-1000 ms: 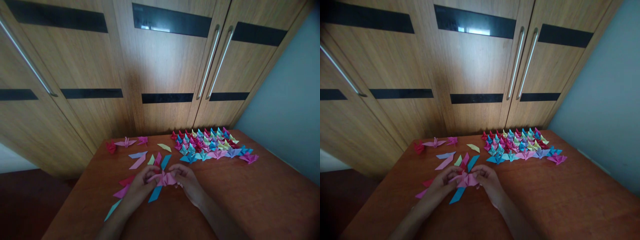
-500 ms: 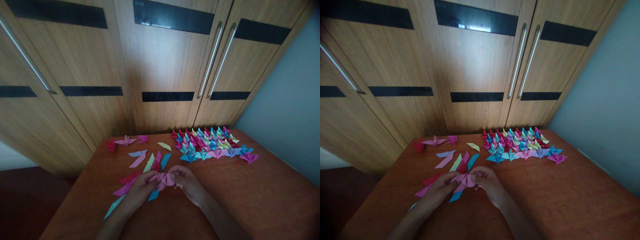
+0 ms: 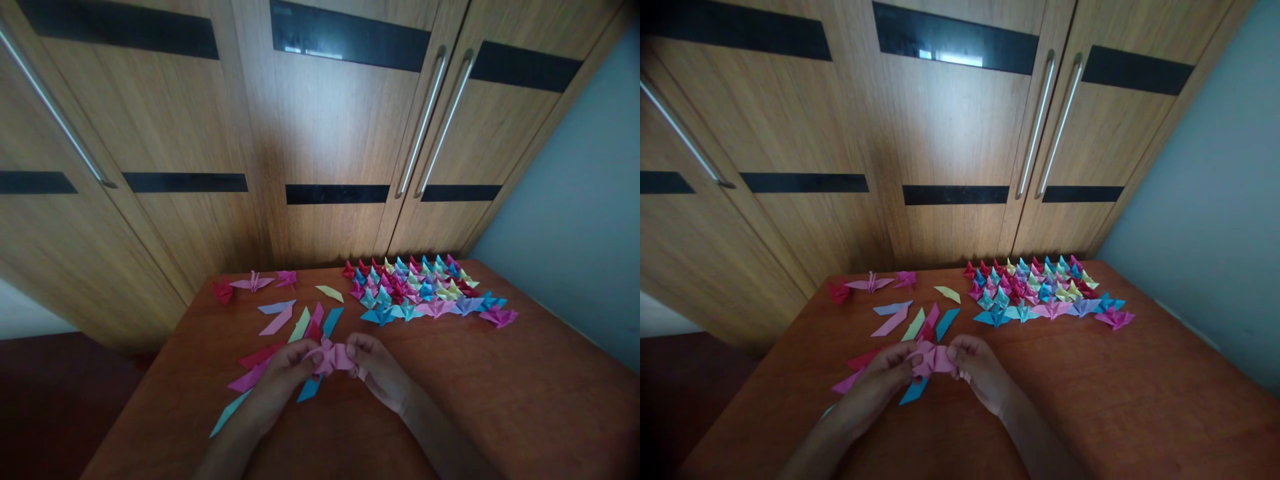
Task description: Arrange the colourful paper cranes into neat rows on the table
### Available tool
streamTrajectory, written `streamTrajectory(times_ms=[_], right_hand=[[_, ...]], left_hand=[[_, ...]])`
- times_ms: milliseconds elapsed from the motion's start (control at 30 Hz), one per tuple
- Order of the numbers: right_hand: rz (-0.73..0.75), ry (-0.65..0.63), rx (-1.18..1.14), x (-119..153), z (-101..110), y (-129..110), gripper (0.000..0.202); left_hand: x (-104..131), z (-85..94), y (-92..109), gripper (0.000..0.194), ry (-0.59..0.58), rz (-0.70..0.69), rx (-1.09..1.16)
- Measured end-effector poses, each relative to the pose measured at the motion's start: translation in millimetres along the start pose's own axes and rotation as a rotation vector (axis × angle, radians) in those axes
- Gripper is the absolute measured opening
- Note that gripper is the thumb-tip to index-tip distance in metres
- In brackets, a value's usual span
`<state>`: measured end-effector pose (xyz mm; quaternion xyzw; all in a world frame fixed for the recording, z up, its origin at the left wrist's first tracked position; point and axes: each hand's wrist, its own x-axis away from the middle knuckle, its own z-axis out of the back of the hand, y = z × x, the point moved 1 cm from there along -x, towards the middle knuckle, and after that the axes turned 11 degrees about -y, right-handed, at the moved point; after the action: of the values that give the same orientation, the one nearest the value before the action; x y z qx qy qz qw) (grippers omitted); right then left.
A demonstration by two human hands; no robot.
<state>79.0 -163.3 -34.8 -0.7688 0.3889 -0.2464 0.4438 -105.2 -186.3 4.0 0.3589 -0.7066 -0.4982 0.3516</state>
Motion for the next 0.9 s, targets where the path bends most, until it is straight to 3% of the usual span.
streamTrajectory(times_ms=[200, 400, 700, 900], right_hand=[[0.03, -0.054, -0.03, 2.2, -2.0, 2.9, 0.041], [0.046, 0.018, -0.057, 1.4, -1.3, 2.7, 0.042], [0.02, -0.002, 0.024, 0.4, -5.9, -3.5, 0.025], [0.021, -0.006, 0.047, -0.1, -4.3, -2.2, 0.02]], left_hand=[[-2.0, -2.0, -2.0, 0.019, 0.013, -0.012, 0.098], [-0.2, -7.7, 2.9, 0.021, 0.087, -0.007, 0.192], [-3.9, -5.4, 7.9, 0.018, 0.213, -0.032, -0.145], [-6.1, -5.7, 5.0, 0.014, 0.203, -0.047, -0.216]])
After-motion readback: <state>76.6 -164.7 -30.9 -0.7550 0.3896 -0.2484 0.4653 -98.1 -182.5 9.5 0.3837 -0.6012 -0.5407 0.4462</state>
